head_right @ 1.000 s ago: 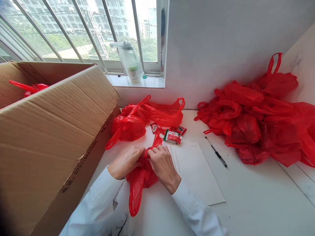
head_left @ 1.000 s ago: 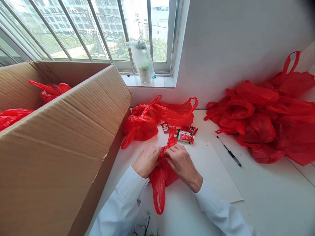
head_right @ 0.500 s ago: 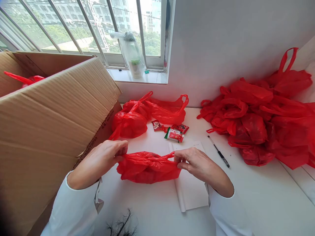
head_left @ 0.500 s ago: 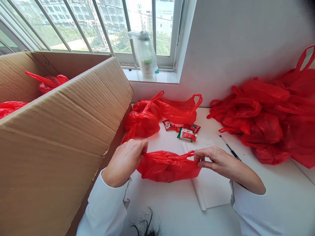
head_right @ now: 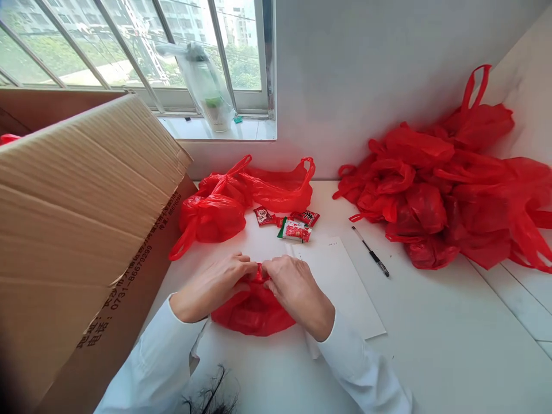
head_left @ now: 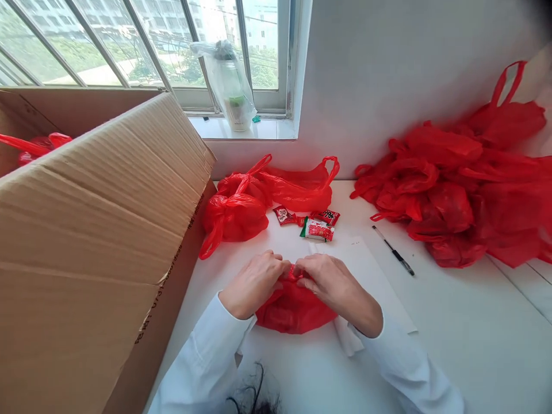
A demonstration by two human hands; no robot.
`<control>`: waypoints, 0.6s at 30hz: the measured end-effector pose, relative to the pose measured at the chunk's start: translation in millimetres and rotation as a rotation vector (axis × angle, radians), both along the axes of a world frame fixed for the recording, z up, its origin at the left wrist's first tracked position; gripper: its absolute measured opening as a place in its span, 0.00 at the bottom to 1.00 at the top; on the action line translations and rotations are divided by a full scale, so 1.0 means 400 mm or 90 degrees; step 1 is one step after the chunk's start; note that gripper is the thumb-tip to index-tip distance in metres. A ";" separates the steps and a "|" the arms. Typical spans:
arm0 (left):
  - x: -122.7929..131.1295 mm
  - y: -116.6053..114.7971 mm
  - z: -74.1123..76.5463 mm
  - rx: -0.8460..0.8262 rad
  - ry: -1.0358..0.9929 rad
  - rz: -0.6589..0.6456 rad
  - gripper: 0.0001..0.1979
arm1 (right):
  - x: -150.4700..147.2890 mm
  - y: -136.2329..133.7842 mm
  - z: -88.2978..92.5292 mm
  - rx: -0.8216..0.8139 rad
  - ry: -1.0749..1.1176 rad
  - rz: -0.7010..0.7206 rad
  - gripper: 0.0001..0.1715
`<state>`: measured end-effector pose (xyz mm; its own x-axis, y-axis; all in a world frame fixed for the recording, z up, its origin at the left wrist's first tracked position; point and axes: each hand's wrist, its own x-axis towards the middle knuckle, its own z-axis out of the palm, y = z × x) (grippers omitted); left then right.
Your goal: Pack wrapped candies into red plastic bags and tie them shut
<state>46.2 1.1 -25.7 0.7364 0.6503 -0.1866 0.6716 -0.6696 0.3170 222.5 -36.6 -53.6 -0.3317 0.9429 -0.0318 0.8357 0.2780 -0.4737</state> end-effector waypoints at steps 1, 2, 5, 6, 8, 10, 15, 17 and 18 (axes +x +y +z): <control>-0.011 0.005 0.008 -0.003 0.000 0.002 0.08 | 0.016 0.002 0.006 -0.011 0.024 -0.005 0.07; -0.024 0.009 0.020 -0.002 -0.001 0.010 0.08 | 0.038 0.005 0.014 -0.016 0.045 -0.011 0.07; -0.070 0.005 0.063 0.005 -0.003 0.064 0.09 | 0.119 0.012 0.039 -0.007 0.075 -0.031 0.07; -0.085 -0.001 0.076 0.007 -0.004 0.086 0.10 | 0.145 0.012 0.045 -0.003 0.070 -0.036 0.07; -0.113 -0.018 0.099 0.032 -0.015 0.126 0.10 | 0.189 0.006 0.050 -0.001 0.038 -0.046 0.07; -0.133 -0.038 0.114 0.073 -0.038 0.157 0.11 | 0.215 -0.006 0.052 -0.004 -0.005 -0.050 0.08; -0.127 -0.058 0.112 0.089 -0.129 0.138 0.16 | 0.193 -0.022 0.067 0.023 0.020 -0.002 0.14; -0.104 -0.053 0.109 0.073 -0.157 0.105 0.16 | 0.159 -0.015 0.077 0.039 0.087 0.052 0.29; -0.093 -0.049 0.111 0.056 -0.155 0.093 0.13 | 0.140 -0.010 0.081 0.037 0.113 0.070 0.30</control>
<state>9.0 -18.6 18.8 0.6504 0.7582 0.0457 0.6743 -0.6040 0.4249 278.6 -40.8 -21.3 -0.4279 0.8993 0.0900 0.7037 0.3940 -0.5913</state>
